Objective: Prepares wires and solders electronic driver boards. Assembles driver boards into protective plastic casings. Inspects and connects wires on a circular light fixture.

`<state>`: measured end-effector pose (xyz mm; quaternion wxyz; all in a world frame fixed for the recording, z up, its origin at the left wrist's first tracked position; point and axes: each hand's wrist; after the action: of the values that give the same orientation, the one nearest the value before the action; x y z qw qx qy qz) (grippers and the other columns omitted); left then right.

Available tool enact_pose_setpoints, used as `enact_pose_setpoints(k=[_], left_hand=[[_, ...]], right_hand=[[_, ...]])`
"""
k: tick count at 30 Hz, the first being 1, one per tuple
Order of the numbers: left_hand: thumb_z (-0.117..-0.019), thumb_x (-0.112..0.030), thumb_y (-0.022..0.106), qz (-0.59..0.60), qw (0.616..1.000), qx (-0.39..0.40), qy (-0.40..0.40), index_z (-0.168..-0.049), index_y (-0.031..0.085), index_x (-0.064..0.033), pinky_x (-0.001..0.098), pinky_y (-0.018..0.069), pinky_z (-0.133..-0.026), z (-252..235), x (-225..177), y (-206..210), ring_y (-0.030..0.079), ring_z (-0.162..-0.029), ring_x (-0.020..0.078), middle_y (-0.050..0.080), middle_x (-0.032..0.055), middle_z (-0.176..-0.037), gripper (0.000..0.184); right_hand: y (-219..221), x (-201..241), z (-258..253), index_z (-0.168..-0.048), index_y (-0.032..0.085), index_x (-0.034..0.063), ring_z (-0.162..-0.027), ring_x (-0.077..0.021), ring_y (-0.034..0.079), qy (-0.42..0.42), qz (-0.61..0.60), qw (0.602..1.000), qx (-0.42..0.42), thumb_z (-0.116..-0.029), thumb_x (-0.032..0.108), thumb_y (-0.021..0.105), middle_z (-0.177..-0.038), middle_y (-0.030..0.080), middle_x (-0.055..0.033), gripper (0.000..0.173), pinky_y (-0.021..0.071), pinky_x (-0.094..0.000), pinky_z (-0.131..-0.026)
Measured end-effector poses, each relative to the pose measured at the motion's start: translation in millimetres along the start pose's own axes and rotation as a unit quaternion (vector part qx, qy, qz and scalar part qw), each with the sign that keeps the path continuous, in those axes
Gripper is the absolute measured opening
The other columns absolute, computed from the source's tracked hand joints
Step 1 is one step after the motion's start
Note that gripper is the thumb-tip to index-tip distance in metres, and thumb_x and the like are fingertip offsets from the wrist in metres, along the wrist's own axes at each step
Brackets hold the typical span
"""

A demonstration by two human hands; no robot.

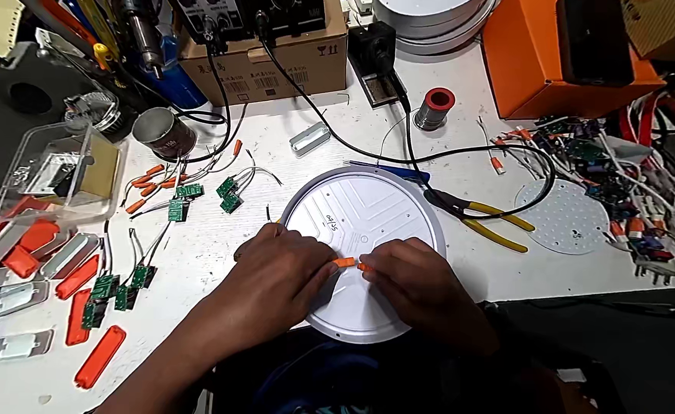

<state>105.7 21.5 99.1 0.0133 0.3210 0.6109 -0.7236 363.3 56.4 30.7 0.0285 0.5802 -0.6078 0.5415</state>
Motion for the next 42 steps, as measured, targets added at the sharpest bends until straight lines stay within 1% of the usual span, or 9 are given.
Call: enact_pose_setpoints(k=[3,15,21,23,26,29,33,37,42], left_hand=[[-0.1090,-0.040,0.039,-0.003,1.000,0.001,0.001,-0.104,0.073,-0.0202,0.0443,0.0417,-0.091,-1.4,0.6,2.3,0.063,-0.084,0.0083,0.069,-0.0069,-0.086,0.039],[-0.1087,-0.041,0.041,-0.005,1.000,0.009,0.006,-0.104,0.074,-0.0209,0.0418,0.0415,-0.089,-4.4,1.5,4.7,0.061,-0.083,0.0072,0.067,-0.0079,-0.084,0.038],[-0.1082,-0.041,0.042,-0.016,1.000,0.017,0.006,-0.102,0.074,-0.0222,0.0418,0.0421,-0.089,-7.6,2.5,6.2,0.062,-0.083,0.0068,0.068,-0.0087,-0.084,0.038],[-0.1080,-0.041,0.042,-0.021,1.000,0.023,0.005,-0.102,0.074,-0.0218,0.0421,0.0421,-0.090,-8.6,3.0,7.4,0.062,-0.083,0.0076,0.067,-0.0079,-0.083,0.037],[-0.1073,-0.041,0.042,-0.040,0.999,0.033,0.008,-0.101,0.074,-0.0216,0.0428,0.0418,-0.088,-10.4,2.6,8.6,0.062,-0.084,0.0101,0.067,-0.0071,-0.083,0.038],[-0.1073,-0.041,0.041,-0.049,0.998,0.043,0.013,-0.100,0.073,-0.0212,0.0431,0.0418,-0.088,-11.5,2.2,8.4,0.062,-0.084,0.0109,0.067,-0.0068,-0.083,0.038],[-0.1071,-0.039,0.041,-0.043,0.998,0.050,0.017,-0.098,0.071,-0.0197,0.0434,0.0424,-0.088,-13.9,1.9,6.9,0.062,-0.084,0.0112,0.066,-0.0062,-0.082,0.037],[-0.1073,-0.040,0.042,-0.008,0.998,0.052,0.020,-0.097,0.071,-0.0206,0.0419,0.0410,-0.090,-13.8,3.7,4.7,0.061,-0.085,0.0079,0.066,-0.0083,-0.083,0.036],[-0.1057,-0.035,0.044,-0.012,0.998,0.057,0.031,-0.094,0.069,-0.0186,0.0398,0.0419,-0.089,-19.8,-4.4,5.6,0.061,-0.082,0.0082,0.065,-0.0070,-0.080,0.032]], right_hand=[[0.0,-0.1,0.1,-0.107,0.077,0.0115,-0.086,-0.0106,0.065,0.013,-0.017,1.000,-0.014,-0.1031,0.025,0.061,-0.097,0.074,-0.0026,0.021,0.0497,-0.0294,-0.078],[-1.6,-2.4,-0.3,-0.106,0.077,0.0115,-0.083,-0.0108,0.062,0.004,-0.039,0.999,-0.007,-0.1031,0.023,0.060,-0.093,0.071,-0.0026,0.021,0.0472,-0.0283,-0.076],[-2.7,-1.9,-1.6,-0.106,0.077,0.0095,-0.084,-0.0122,0.063,-0.009,-0.042,0.999,0.000,-0.1029,0.021,0.061,-0.094,0.071,-0.0039,0.020,0.0478,-0.0294,-0.077],[-3.2,-1.1,-2.3,-0.111,0.074,0.0083,-0.082,-0.0118,0.064,-0.007,-0.034,0.999,0.002,-0.1025,0.022,0.061,-0.094,0.073,-0.0032,0.021,0.0487,-0.0302,-0.077],[-4.1,0.1,-4.4,-0.123,0.068,0.0064,-0.076,-0.0107,0.063,-0.003,-0.021,1.000,0.011,-0.1012,0.023,0.062,-0.087,0.073,-0.0005,0.028,0.0493,-0.0304,-0.076],[-3.9,-1.0,-4.4,-0.128,0.066,0.0062,-0.075,-0.0105,0.063,-0.005,-0.016,1.000,0.015,-0.1013,0.023,0.062,-0.085,0.072,0.0002,0.032,0.0493,-0.0305,-0.075],[-2.6,-1.5,-4.1,-0.124,0.068,0.0062,-0.077,-0.0106,0.065,-0.009,-0.012,1.000,0.003,-0.1011,0.024,0.063,-0.087,0.074,-0.0005,0.029,0.0507,-0.0300,-0.077],[-4.7,-1.0,-3.3,-0.121,0.069,0.0074,-0.080,-0.0091,0.065,0.001,-0.036,0.999,0.004,-0.1006,0.023,0.064,-0.088,0.074,0.0005,0.026,0.0501,-0.0287,-0.080],[-6.7,-2.4,-3.1,-0.120,0.068,0.0063,-0.077,-0.0110,0.063,-0.011,-0.056,0.998,0.025,-0.1013,0.020,0.062,-0.086,0.071,-0.0017,0.024,0.0513,-0.0290,-0.077]])
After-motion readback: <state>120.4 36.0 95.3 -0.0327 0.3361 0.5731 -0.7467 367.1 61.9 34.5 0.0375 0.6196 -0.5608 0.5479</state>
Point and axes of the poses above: each hand's wrist, its own z-axis away from the middle knuckle, its own y-axis out of the palm, x = y × z
